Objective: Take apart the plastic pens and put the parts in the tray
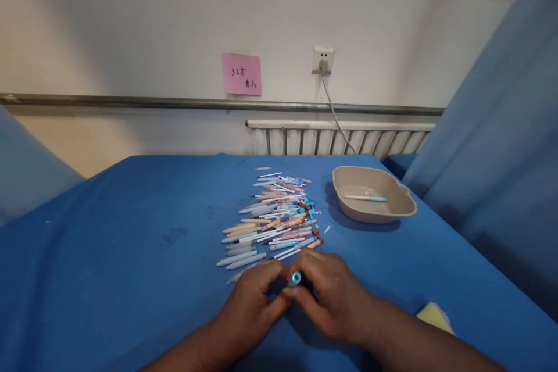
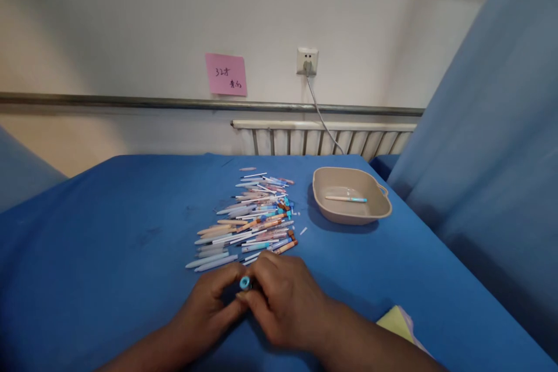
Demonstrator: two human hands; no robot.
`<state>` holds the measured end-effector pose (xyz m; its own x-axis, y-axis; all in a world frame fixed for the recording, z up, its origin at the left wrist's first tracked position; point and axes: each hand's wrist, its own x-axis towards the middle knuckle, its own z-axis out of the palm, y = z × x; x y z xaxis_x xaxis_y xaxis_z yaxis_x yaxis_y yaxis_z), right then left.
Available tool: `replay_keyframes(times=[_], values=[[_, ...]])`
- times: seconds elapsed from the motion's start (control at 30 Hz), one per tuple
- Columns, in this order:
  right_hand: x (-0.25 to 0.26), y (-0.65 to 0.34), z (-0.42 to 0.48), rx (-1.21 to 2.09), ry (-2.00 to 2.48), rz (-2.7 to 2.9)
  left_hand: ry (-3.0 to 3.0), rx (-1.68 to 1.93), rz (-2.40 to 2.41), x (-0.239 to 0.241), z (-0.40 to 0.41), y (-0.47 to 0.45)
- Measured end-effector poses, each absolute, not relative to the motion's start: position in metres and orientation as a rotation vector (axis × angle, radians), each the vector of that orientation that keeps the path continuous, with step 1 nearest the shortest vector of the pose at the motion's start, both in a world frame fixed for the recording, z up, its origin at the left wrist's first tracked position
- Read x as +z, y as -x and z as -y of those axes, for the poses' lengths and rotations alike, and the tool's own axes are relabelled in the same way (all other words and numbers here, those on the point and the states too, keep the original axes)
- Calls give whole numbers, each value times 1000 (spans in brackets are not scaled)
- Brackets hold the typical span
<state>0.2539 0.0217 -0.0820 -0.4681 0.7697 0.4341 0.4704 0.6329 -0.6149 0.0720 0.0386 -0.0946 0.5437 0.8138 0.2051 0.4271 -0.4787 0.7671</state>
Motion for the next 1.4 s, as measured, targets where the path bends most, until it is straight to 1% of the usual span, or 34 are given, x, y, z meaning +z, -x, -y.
replay_keyframes(times=[0.13, 0.2, 0.47, 0.67, 0.73, 0.83, 0.93, 1.07, 1.23, 1.4], values=[[-87, -248, -32, 986, 998, 1676, -1829, 720, -878, -87, -40, -72], [-90, -246, -37, 1119, 935, 1570, -1733, 677, -870, -88, -42, -71], [-98, -243, -38, 1144, 979, 1539, -1667, 743, -984, -98, -46, -75], [-96, -257, -48, 1276, 993, 1430, -1500, 828, -1032, -95, -48, -76], [-96, -268, -57, 1255, 1059, 1409, -1414, 834, -1040, -92, -50, -74], [-101, -282, -67, 1185, 1171, 1525, -1361, 850, -1051, -90, -53, -71], [-107, -285, -65, 1105, 1273, 1833, -1446, 874, -1014, -90, -53, -69], [-107, -281, -54, 861, 1373, 2186, -1696, 867, -1067, -91, -48, -66], [-103, -279, -49, 743, 1455, 2316, -1876, 855, -1087, -90, -45, -62], [-105, -279, -50, 694, 1427, 2368, -1933, 860, -1061, -94, -45, -61]])
